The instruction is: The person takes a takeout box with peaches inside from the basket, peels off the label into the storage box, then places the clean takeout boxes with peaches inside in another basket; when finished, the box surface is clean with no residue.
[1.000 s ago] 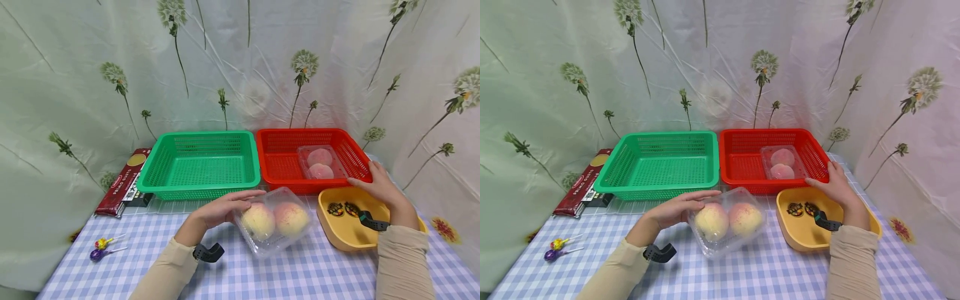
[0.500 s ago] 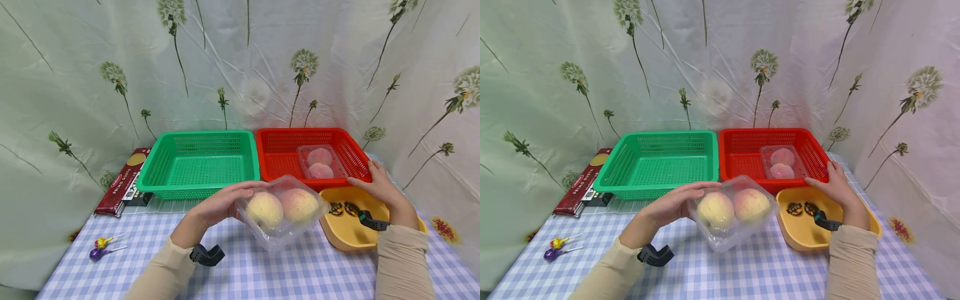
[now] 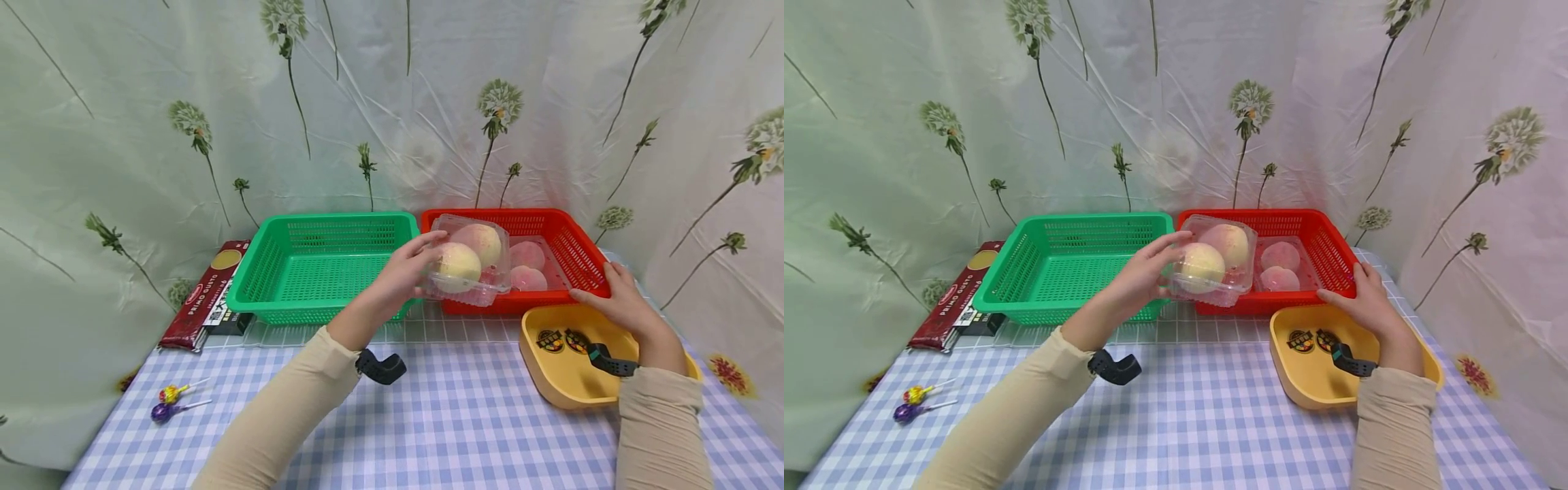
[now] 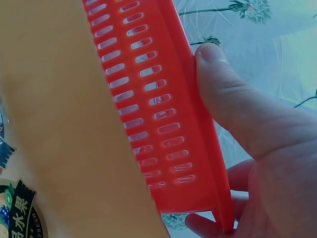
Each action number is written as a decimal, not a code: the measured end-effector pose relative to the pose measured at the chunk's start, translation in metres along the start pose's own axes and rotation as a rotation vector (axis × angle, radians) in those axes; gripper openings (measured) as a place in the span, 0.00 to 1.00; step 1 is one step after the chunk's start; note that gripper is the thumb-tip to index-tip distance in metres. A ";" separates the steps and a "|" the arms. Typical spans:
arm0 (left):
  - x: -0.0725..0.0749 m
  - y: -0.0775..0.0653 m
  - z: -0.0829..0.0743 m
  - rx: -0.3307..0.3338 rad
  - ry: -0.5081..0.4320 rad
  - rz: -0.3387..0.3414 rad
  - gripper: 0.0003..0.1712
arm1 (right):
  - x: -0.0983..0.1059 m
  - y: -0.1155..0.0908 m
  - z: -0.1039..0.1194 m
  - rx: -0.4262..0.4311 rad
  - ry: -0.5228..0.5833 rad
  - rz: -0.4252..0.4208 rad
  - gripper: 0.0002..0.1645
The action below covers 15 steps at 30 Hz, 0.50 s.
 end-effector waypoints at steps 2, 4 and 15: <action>-0.011 0.010 0.000 -0.008 0.017 -0.057 0.24 | 0.000 -0.001 0.000 0.000 0.004 0.000 0.63; -0.021 0.019 -0.001 -0.025 0.048 -0.112 0.24 | 0.000 -0.001 -0.001 -0.005 0.007 0.003 0.63; -0.055 0.052 0.010 -0.150 0.260 -0.256 0.24 | 0.000 0.003 -0.003 0.000 -0.003 -0.005 0.63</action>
Point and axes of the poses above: each hand's wrist, its own y-axis towards the middle knuckle, its own x-axis out of the back of the hand, z = x × y, the point moved 2 cm from there along y, towards the middle knuckle, and after that the axes turned 11 degrees about -z, right-handed, at the moved point
